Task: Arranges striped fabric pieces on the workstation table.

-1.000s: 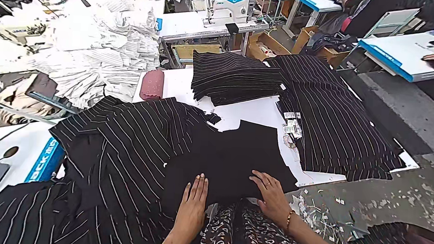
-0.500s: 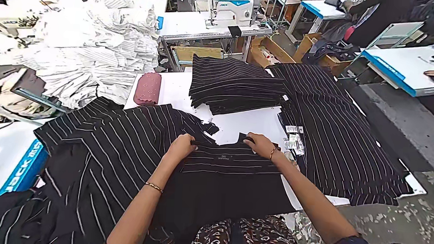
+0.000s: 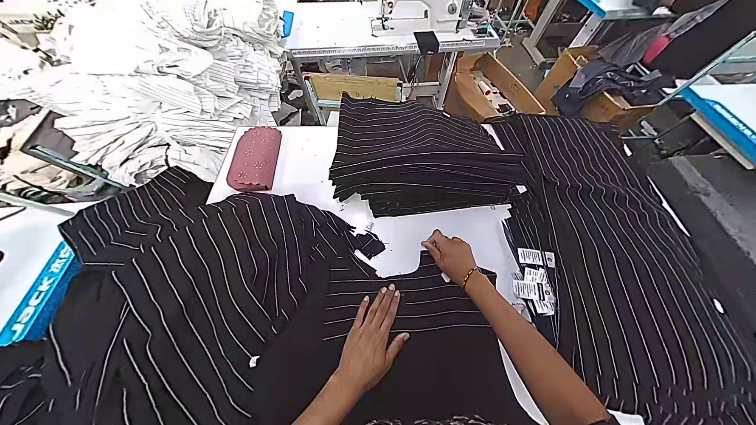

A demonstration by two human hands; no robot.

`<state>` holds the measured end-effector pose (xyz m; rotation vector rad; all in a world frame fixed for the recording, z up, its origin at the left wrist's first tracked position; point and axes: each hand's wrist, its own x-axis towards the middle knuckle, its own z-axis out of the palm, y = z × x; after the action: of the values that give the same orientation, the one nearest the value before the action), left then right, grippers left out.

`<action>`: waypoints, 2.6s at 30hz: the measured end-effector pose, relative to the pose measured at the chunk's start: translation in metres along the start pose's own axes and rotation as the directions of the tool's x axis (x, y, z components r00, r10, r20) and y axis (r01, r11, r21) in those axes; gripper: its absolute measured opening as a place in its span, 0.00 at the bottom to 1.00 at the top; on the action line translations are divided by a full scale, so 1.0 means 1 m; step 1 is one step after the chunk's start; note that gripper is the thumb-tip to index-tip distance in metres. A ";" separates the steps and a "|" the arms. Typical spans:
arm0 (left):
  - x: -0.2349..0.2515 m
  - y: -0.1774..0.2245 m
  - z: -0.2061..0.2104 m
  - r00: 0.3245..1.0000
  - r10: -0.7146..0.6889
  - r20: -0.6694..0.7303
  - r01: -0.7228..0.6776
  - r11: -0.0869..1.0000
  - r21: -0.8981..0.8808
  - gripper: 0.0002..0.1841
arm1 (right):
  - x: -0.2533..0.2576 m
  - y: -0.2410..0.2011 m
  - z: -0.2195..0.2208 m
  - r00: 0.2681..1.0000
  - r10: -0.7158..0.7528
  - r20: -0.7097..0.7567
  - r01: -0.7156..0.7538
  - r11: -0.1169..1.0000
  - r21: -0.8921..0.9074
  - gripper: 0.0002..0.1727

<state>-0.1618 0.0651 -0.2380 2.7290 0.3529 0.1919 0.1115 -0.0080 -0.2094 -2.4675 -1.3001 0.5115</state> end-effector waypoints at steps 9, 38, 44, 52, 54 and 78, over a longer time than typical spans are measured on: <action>0.020 -0.008 0.004 0.990 -0.121 -0.078 0.126 0.990 0.063 0.39 | -0.152 -0.064 0.062 0.957 -0.254 -0.141 0.268 0.959 0.090 0.26; 0.022 0.043 0.025 0.992 0.122 0.020 -0.120 0.989 -0.082 0.34 | -0.275 0.083 -0.076 0.425 0.537 -0.729 -0.632 0.752 0.186 0.15; 0.082 0.012 0.017 0.997 0.042 0.057 -0.039 0.998 -0.051 0.36 | -0.195 -0.021 0.032 0.899 0.018 -0.439 0.009 0.998 0.059 0.16; 0.108 -0.003 0.006 0.973 -0.181 -0.143 0.156 0.974 -0.167 0.32 | -0.105 -0.017 0.053 0.984 -0.018 -0.176 -0.012 0.985 -0.171 0.39; 0.116 0.001 -0.016 0.960 -0.278 0.031 0.278 0.942 -0.187 0.33 | -0.091 -0.008 0.044 0.988 -0.003 -0.156 -0.025 0.984 -0.175 0.41; 0.095 -0.020 -0.051 0.946 -0.294 -0.136 0.281 0.953 -0.110 0.17 | -0.085 -0.010 0.042 0.987 0.109 -0.117 -0.130 0.973 -0.189 0.45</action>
<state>-0.0848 0.1269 -0.1906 2.5427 0.7611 0.3260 0.0411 -0.0695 -0.2285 -2.7062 -1.2180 0.2863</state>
